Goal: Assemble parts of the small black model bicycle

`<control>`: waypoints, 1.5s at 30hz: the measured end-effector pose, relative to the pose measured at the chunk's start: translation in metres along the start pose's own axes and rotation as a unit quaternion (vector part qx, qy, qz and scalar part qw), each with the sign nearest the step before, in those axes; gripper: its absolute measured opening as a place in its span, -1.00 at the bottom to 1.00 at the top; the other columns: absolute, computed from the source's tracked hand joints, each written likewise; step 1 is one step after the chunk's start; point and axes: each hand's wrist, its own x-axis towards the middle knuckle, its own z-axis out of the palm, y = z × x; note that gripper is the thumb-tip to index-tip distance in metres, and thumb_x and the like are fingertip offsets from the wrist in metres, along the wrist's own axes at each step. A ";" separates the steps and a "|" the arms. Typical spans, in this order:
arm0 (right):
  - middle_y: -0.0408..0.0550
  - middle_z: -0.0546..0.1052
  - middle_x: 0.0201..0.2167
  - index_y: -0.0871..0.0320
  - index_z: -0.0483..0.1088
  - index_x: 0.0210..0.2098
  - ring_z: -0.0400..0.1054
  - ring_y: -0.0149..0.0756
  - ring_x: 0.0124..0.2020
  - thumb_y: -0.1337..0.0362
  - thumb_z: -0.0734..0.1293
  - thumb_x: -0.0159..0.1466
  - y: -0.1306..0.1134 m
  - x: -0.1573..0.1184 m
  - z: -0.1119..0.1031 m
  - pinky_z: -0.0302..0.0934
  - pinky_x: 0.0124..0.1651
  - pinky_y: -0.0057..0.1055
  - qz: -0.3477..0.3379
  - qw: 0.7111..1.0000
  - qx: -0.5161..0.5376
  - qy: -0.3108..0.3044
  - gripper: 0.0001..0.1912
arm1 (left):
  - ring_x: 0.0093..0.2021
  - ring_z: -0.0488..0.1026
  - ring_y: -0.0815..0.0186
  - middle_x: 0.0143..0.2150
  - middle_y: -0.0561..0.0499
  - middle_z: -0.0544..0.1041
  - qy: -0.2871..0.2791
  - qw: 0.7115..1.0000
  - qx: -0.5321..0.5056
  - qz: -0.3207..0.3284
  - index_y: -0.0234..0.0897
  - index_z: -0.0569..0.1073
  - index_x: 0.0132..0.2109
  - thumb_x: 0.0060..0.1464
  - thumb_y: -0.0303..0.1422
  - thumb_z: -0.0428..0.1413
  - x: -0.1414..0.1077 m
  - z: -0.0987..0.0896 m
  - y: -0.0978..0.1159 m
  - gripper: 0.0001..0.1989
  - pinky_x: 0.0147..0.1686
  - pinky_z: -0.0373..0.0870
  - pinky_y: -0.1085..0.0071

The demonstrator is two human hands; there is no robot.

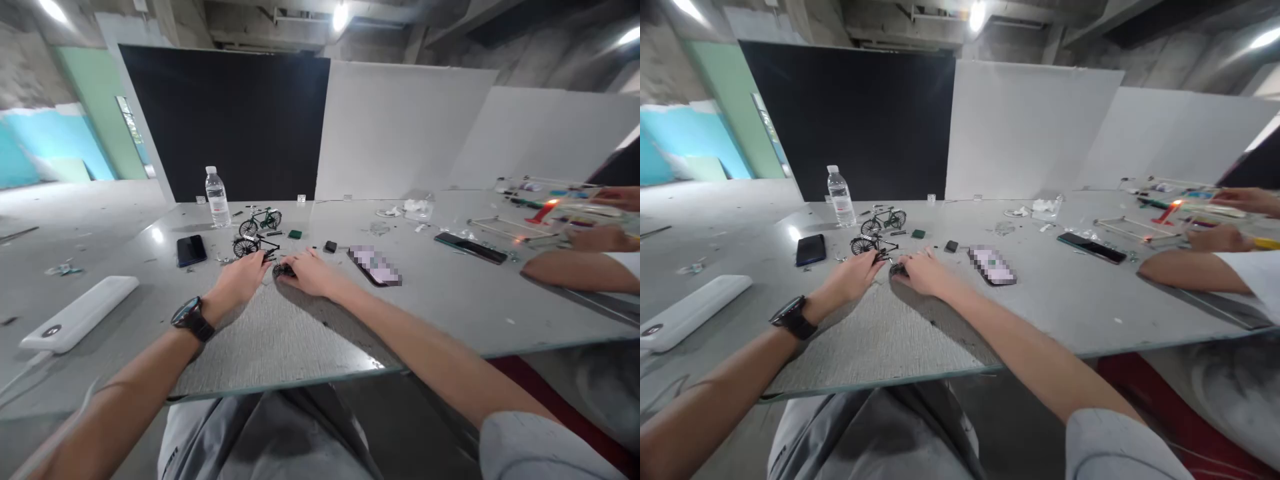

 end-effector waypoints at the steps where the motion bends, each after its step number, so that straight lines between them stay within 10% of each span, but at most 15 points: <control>1: 0.16 0.68 -0.05 0.13 0.55 0.09 0.52 0.06 0.05 0.02 0.28 0.54 0.001 0.001 -0.003 0.11 0.31 0.02 -0.006 1.000 -0.009 -0.001 -0.63 | -0.02 0.62 0.07 -0.01 -0.19 0.63 0.010 1.000 -0.009 -0.002 -0.24 0.42 -0.04 0.54 -0.20 -0.16 0.000 0.000 0.001 -0.68 -0.16 0.44 0.31; 9: 0.17 0.68 -0.15 0.16 0.49 0.12 0.54 -0.04 -0.18 0.24 0.14 0.58 0.020 0.003 -0.013 0.24 -0.07 -0.23 0.043 0.999 0.011 0.004 -0.67 | -0.06 0.62 0.07 -0.08 -0.17 0.67 0.021 0.993 -0.115 -0.023 -0.24 0.42 -0.09 0.53 -0.22 -0.10 0.005 0.003 0.002 -0.71 -0.14 0.47 0.27; 16: 0.11 0.64 -0.16 0.21 0.48 0.00 0.51 -0.13 -0.20 0.05 0.22 0.53 0.032 -0.002 -0.018 0.33 -0.10 -0.26 0.030 0.941 0.287 0.176 -0.63 | -0.02 0.63 0.12 0.01 -0.17 0.69 0.066 0.966 -0.251 -0.017 -0.22 0.42 -0.05 0.47 -0.25 -0.02 0.009 0.014 -0.004 -0.82 -0.05 0.51 0.24; 23: 0.08 0.61 -0.17 0.17 0.48 -0.02 0.49 -0.23 -0.33 -0.17 0.30 0.46 0.024 0.006 0.001 0.45 -0.26 -0.29 -0.013 0.880 0.442 0.173 -0.50 | -0.20 0.63 0.12 -0.18 -0.11 0.70 0.077 0.937 -0.341 -0.003 -0.21 0.45 -0.20 0.39 -0.25 0.06 0.012 0.020 -0.002 -0.81 -0.17 0.48 0.25; 45: 0.14 0.63 -0.04 0.16 0.51 0.09 0.59 -0.14 -0.17 -0.15 0.38 0.42 0.012 0.003 0.004 0.61 -0.15 -0.17 -0.016 0.850 0.505 0.151 -0.48 | -0.32 0.65 0.22 -0.33 -0.07 0.66 0.031 0.869 -0.494 -0.006 -0.27 0.50 -0.24 0.35 -0.33 0.12 0.016 0.021 0.002 -0.83 -0.26 0.58 0.32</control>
